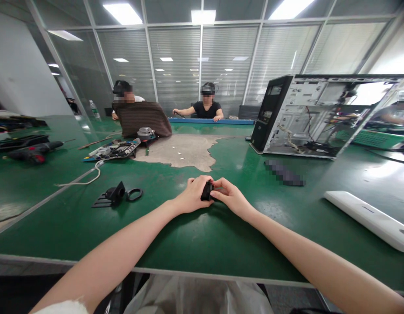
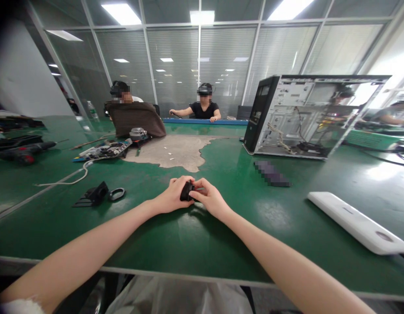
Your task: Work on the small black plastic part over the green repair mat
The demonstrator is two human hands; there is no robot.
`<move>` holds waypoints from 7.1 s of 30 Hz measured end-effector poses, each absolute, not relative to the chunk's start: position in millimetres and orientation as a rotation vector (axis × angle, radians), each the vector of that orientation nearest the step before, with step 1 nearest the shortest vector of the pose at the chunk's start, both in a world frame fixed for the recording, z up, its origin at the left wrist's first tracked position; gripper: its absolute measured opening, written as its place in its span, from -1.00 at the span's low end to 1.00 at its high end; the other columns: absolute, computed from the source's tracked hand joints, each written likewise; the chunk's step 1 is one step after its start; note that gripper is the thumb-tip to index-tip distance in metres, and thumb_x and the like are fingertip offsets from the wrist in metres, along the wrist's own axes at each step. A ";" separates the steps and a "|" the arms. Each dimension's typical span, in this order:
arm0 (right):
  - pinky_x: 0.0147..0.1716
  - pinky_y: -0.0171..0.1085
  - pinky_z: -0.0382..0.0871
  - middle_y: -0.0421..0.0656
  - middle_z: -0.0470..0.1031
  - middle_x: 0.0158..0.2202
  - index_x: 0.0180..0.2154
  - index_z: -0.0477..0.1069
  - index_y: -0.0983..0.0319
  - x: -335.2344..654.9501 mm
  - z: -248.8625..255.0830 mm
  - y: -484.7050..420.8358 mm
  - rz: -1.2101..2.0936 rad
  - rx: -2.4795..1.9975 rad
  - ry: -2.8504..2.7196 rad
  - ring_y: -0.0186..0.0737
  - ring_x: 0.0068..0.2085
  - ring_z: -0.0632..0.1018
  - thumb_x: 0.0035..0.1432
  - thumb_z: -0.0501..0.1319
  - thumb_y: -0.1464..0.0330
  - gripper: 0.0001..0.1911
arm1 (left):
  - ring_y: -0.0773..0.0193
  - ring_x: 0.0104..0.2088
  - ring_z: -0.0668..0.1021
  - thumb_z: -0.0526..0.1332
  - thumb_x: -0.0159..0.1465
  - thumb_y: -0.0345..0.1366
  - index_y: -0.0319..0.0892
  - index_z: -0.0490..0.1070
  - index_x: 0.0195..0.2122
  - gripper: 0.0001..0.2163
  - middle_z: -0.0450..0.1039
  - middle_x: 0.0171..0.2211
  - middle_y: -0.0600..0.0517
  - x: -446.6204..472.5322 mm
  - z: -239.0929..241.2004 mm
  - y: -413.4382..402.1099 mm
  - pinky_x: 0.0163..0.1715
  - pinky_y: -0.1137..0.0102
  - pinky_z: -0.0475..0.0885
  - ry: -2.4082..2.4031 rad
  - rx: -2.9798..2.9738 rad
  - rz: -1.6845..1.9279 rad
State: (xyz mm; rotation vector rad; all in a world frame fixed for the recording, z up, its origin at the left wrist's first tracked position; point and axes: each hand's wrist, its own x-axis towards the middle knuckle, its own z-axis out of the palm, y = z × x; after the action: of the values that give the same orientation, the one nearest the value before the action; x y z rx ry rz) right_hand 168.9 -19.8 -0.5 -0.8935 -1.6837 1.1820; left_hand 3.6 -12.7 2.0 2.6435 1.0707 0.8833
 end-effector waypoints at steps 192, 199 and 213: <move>-0.31 -0.26 0.34 -0.24 0.32 -0.34 -0.38 0.16 0.20 164.2 4.2 -27.8 1.231 -0.864 -1.646 -0.34 -0.35 0.44 -0.06 0.19 0.28 -0.77 | 0.17 -0.09 0.31 0.18 0.02 -0.26 -0.11 0.01 -0.05 -0.52 0.22 -0.12 -0.03 2.8 3.0 -17.7 -0.13 0.25 0.10 1.091 2.685 0.895; -0.25 -0.21 0.34 -0.17 0.31 -0.23 -0.27 0.20 0.21 164.6 0.8 -23.7 1.215 -0.938 -1.639 -0.30 -0.27 0.44 -0.09 0.21 0.27 -0.69 | 0.16 -0.11 0.32 0.18 0.02 -0.27 -0.10 0.01 -0.05 -0.53 0.22 -0.13 -0.03 2.6 4.0 -17.9 -0.13 0.24 0.10 1.091 2.674 0.881; -0.28 -0.26 0.34 -0.23 0.29 -0.32 -0.34 0.18 0.19 164.0 1.3 -26.8 1.185 -0.880 -1.643 -0.32 -0.30 0.43 -0.07 0.20 0.29 -0.75 | 0.16 -0.10 0.31 0.18 0.02 -0.27 -0.10 0.02 -0.05 -0.52 0.22 -0.13 -0.03 3.2 2.7 -17.3 -0.13 0.25 0.10 1.102 2.669 0.886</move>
State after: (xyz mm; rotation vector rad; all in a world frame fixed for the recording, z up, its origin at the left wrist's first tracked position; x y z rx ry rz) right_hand 164.0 -26.8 1.3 -0.8804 -1.6426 1.1850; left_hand 3.2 -17.3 2.7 2.6688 1.1021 0.8858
